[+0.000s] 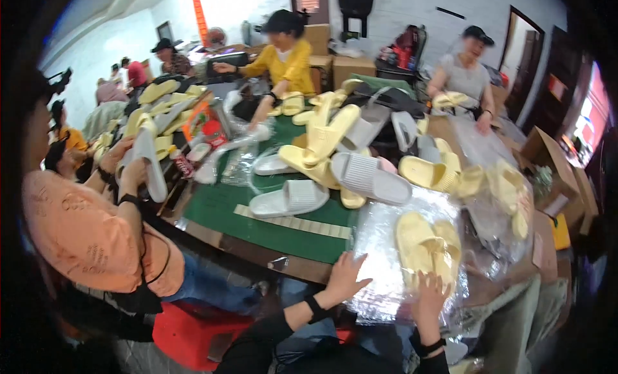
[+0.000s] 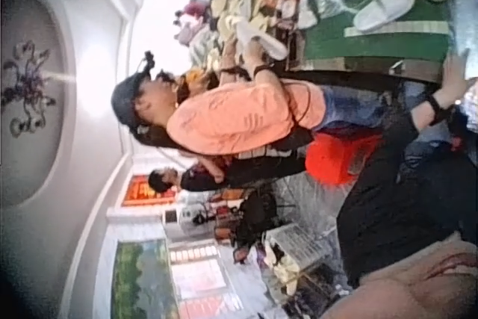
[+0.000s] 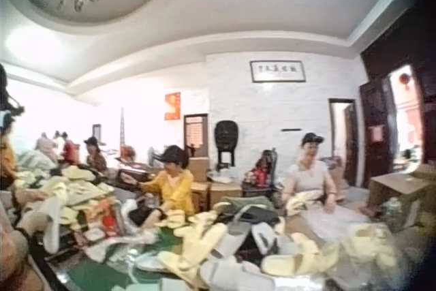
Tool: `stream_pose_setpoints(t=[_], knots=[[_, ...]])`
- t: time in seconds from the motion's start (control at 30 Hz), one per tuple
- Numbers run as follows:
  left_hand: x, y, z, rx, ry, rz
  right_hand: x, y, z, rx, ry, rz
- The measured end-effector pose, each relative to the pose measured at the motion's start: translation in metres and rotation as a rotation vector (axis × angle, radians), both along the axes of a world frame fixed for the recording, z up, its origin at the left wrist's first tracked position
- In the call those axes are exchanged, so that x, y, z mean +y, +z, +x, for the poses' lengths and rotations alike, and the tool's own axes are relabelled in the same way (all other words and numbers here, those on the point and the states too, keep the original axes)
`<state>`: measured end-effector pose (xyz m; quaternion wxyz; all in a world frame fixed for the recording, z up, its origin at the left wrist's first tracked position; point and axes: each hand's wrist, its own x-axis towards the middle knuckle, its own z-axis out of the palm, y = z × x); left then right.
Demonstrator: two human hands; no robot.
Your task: Organizing, pairing, and packing sandals into bags and boxes in a manufacturing facility.
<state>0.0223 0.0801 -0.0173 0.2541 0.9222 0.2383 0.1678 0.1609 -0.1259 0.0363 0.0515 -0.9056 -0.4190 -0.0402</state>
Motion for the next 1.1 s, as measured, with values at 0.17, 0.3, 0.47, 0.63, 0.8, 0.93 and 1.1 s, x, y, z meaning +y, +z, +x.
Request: stream_pose_setpoints(t=[0.17,0.3,0.47,0.63,0.8,0.93,1.1], knots=[[-0.006,0.02,-0.006,0.12,0.011,0.136,-0.01,-0.017,0.004,0.01,0.001,0.035],[0.017,0.04,0.015,0.098,0.019,0.219,-0.009,-0.01,0.007,-0.009,0.058,0.015],[0.066,0.06,0.068,-0.17,-0.007,-0.075,-0.012,-0.03,0.011,-0.094,0.062,-0.064],[0.12,0.039,0.13,-0.204,-0.032,-0.276,-0.013,-0.034,0.011,-0.07,0.068,-0.068],[0.123,0.038,0.166,-0.145,0.272,-0.17,-0.009,-0.027,0.008,-0.053,0.047,-0.051],[0.092,0.064,0.175,-0.634,0.462,-0.508,-0.016,-0.033,0.014,-0.029,0.047,-0.019],[0.13,0.054,0.165,-0.935,0.545,-0.914,-0.012,-0.03,0.01,0.069,0.043,-0.001]])
